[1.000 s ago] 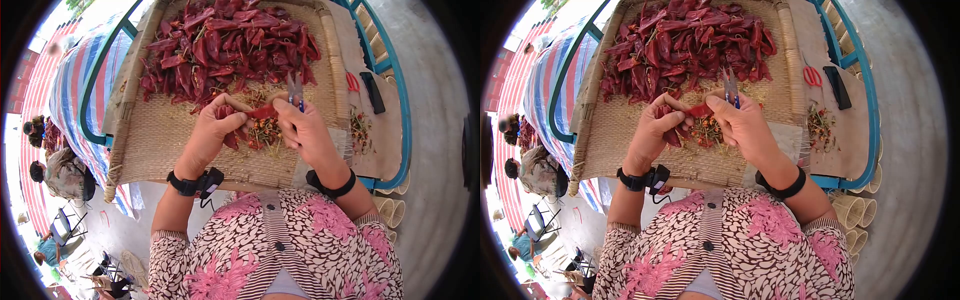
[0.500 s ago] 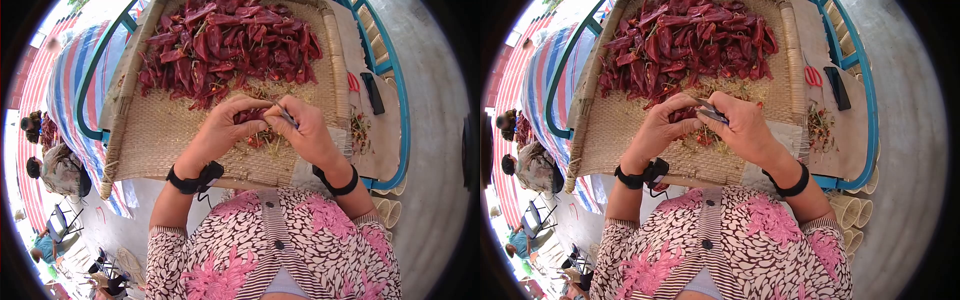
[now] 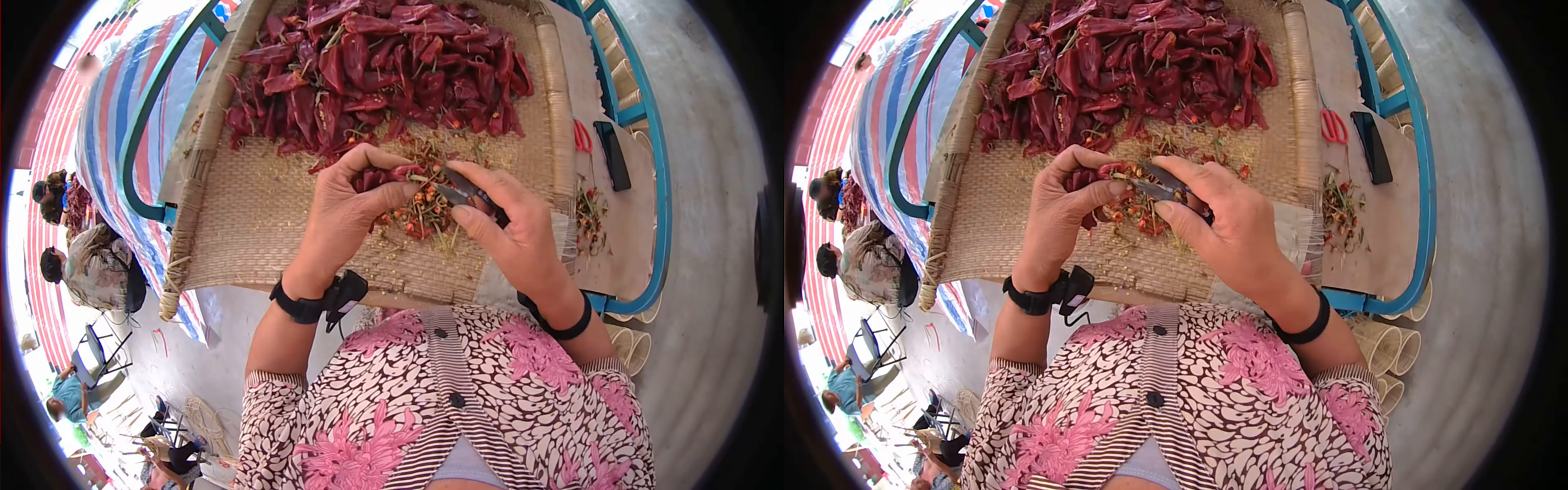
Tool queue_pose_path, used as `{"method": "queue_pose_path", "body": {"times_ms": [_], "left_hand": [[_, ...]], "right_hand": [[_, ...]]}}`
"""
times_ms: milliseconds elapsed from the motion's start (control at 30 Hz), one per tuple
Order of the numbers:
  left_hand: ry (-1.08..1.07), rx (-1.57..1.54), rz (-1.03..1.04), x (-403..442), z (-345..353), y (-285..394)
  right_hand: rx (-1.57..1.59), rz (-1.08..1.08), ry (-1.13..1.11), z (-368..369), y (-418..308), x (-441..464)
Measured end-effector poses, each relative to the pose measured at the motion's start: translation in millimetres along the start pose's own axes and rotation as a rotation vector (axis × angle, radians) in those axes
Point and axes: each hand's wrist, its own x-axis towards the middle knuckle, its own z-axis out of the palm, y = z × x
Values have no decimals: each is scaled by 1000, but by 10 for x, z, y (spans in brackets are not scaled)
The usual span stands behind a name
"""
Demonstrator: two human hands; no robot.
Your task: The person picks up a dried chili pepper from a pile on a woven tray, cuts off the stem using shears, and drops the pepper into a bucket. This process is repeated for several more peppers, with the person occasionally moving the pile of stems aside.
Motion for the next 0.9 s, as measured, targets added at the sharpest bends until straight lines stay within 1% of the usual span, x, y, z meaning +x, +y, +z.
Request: {"method": "queue_pose_path", "body": {"times_ms": [167, 267, 400, 600, 800, 900], "left_hand": [[55, 43, -77, -16, 35, 14], [29, 38, -51, -21, 40, -42], [34, 62, -83, -68, 109, 45], [8, 52, -85, -68, 93, 38], [-32, 25, -65, -46, 67, -29], [-32, -2, -69, -51, 76, -55]], "right_hand": [[-71, -64, 15, 31, -6, -5], [-96, -110, 31, 52, 33, -4], [-111, -155, 65, 85, 84, -10], [-208, -143, 47, 63, 8, 9], [-144, -144, 45, 98, 89, -1], [-191, -116, 53, 99, 16, 4]]}}
